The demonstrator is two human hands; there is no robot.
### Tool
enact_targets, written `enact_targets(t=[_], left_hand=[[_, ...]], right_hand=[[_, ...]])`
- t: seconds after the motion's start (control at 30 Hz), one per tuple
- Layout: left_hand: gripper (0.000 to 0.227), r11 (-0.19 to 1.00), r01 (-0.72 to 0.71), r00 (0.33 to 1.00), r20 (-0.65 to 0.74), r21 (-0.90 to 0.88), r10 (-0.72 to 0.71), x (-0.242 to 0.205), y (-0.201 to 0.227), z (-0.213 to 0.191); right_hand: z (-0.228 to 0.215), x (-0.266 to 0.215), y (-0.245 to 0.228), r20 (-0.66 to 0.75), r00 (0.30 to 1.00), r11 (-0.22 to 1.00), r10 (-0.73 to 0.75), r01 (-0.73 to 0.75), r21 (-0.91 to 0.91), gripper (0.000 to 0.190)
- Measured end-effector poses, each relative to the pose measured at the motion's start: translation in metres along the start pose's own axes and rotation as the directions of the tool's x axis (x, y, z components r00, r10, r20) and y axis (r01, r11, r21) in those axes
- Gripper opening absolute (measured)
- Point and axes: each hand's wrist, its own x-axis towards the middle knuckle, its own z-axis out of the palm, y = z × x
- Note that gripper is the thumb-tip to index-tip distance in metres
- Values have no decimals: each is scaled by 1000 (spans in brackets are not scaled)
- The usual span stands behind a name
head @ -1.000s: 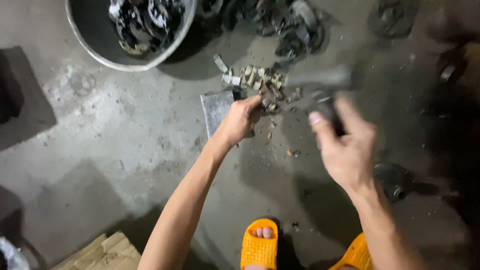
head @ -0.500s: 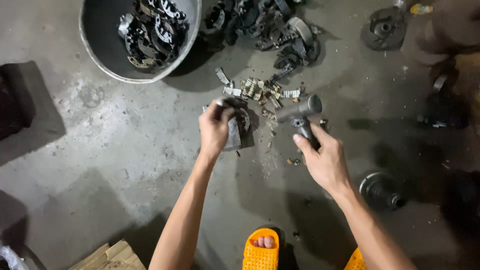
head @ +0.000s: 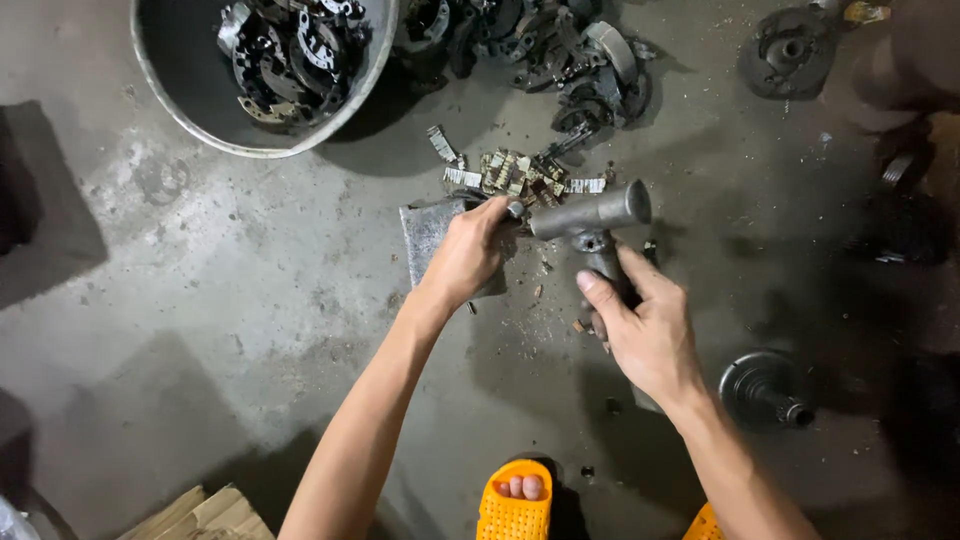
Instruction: The person uses a hammer to repeatedly strike small metal parts on a metal block, breaking them into smaller pieces. The broken fragments are scattered on the floor next to a bucket containing larger metal pieces.
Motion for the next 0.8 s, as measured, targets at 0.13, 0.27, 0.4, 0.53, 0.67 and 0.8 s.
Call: enact_targets(t=[0.13,0.27,0.4,0.53,0.67,0.8], left_hand=[[36,998,-5,999,41,57,3,2,0,-1],[44,998,19,998,57,57,-22,4,-8,3],[44,995,19,995,100,102,-29,4,8,-4],[47,999,15,998,66,32,-17,6,8,-8],[52,999,10,996,85,34,-13,5,0,-9],[50,999,-17,997,82,49,13,7,2,-11]], right_hand=[[-2,2,-1,-9,1000,1000,-1,2,9,12],[-4,4,-3,-11,1000,1000,-19,19,-23,15],[-5,5,-4,-7,998,996,-67,67,-52,16],[-5,6,0,-8,997,997,-75,75,-30,15],[-4,6,-1,-5,996,996,-92,91,-18,15],[-5,8,5,21,998,998,-62,62,-13,13]])
